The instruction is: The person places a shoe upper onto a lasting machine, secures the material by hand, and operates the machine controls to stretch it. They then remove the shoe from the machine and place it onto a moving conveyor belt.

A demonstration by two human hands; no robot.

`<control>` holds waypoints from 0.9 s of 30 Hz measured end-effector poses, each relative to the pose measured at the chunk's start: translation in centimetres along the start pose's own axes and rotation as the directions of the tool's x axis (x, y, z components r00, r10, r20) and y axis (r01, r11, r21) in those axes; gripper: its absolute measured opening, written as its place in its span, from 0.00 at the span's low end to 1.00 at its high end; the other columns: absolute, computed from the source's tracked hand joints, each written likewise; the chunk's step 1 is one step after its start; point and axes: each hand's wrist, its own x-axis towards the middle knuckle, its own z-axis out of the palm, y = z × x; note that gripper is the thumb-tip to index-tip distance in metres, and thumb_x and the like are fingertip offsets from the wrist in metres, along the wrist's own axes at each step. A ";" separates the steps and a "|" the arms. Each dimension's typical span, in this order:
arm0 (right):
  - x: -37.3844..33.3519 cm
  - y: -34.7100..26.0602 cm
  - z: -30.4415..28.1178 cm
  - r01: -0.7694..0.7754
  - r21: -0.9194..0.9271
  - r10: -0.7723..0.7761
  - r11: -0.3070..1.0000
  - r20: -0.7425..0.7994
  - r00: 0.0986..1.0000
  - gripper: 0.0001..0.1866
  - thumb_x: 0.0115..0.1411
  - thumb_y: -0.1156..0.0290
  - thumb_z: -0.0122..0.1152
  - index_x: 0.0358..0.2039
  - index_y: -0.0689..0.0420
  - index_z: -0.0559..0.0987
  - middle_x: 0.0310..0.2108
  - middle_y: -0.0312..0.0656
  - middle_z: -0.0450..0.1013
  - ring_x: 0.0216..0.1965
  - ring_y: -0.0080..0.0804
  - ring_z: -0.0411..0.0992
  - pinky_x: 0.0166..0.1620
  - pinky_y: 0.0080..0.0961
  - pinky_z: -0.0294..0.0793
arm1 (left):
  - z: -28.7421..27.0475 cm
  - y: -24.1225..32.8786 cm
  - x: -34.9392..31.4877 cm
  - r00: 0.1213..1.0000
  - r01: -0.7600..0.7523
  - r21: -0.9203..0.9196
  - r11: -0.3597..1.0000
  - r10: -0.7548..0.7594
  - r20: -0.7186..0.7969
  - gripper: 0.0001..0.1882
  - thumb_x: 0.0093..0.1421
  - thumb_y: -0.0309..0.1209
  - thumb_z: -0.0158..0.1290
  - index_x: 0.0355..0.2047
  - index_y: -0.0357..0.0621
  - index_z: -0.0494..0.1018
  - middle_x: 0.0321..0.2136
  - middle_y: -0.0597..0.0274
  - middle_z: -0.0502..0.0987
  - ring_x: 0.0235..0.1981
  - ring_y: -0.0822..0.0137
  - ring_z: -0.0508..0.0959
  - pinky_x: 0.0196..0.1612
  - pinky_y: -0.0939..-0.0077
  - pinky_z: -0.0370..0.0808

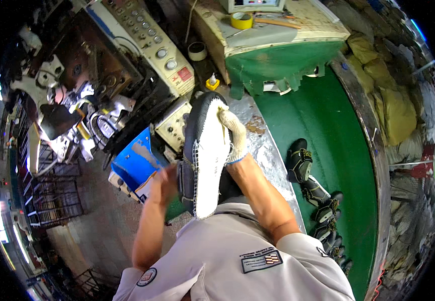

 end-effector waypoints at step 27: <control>-8.1 -7.3 -2.3 0.156 -0.411 -0.283 0.898 -0.268 0.921 0.39 0.46 0.59 0.77 0.57 0.65 0.75 0.49 0.44 0.78 0.47 0.31 0.78 0.51 0.32 0.79 | 22.3 3.4 9.5 0.737 -0.674 0.613 0.412 0.437 0.515 0.39 0.59 0.30 0.63 0.65 0.25 0.60 0.59 0.42 0.73 0.59 0.54 0.74 0.64 0.61 0.68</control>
